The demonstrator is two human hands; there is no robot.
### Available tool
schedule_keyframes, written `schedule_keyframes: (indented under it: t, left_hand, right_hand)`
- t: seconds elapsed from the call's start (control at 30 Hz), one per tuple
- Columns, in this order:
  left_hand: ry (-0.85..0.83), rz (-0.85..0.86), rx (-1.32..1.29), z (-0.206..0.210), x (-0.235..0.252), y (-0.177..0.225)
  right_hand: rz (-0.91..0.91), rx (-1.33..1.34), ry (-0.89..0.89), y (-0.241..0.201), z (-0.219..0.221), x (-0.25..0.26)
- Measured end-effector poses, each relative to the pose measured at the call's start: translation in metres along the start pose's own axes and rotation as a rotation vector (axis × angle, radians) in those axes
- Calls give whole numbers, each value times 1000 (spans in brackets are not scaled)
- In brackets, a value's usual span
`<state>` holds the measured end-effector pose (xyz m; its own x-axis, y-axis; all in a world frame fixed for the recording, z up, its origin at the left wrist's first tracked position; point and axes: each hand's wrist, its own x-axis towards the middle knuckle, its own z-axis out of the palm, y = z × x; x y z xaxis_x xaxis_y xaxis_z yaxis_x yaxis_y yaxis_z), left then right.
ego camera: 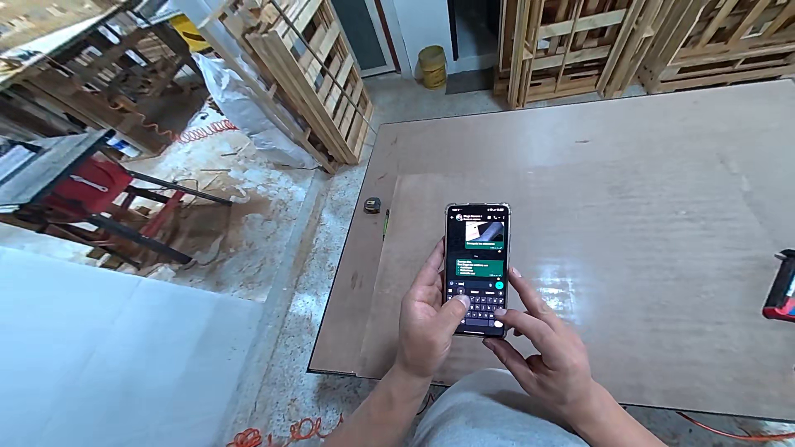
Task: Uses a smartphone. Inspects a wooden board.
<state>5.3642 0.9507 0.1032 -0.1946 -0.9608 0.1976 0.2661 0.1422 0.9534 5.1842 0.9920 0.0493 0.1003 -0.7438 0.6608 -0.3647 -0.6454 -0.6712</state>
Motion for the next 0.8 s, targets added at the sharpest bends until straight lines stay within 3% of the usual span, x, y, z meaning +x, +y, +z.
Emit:
schedule_keyframes:
  t: [0.8]
  left_hand:
    - [-192, -7, -29, -9, -5, 4]
  right_hand:
    - [16, 5, 1, -4, -3, 1]
